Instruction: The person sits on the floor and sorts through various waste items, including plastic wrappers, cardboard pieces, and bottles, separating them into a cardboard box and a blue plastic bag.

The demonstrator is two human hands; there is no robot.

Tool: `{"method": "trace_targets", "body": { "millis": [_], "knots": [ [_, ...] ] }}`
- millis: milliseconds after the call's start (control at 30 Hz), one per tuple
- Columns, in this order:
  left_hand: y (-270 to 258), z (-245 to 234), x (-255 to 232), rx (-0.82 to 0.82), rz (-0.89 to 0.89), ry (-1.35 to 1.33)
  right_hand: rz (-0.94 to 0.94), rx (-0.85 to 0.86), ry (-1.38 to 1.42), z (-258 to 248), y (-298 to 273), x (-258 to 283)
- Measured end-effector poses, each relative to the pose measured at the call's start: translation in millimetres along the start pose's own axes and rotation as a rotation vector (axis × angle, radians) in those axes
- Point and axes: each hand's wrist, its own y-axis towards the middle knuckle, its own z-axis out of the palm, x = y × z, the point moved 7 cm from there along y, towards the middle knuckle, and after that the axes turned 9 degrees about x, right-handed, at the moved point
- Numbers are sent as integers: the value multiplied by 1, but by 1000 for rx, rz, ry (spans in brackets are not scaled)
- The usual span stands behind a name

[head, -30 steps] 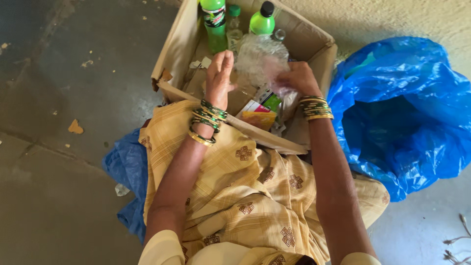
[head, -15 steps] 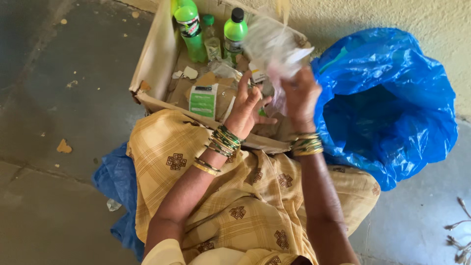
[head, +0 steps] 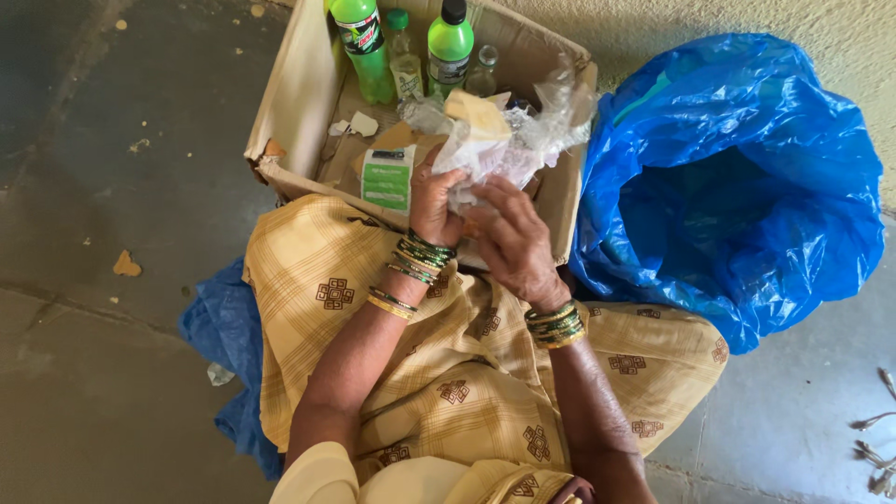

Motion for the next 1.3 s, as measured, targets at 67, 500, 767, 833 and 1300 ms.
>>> {"method": "trace_targets", "body": {
  "millis": [67,500,767,833,1300],
  "knots": [
    [1,-7,-1,-56,54,45,110,-162,190,-11,-9,-12],
    [-4,-5,-6,73,112,36,244,-884,531,-118,-67,-56],
    [-4,1,-3,140,65,-32,318,-927,86,-198,-117,-90],
    [-3,-2,-2,124,59,-36,505,-869,173,-191,-117,-117],
    [-9,7,2,291,-31,11,493,-138,846,-40,-15,-91]
  ]
}}
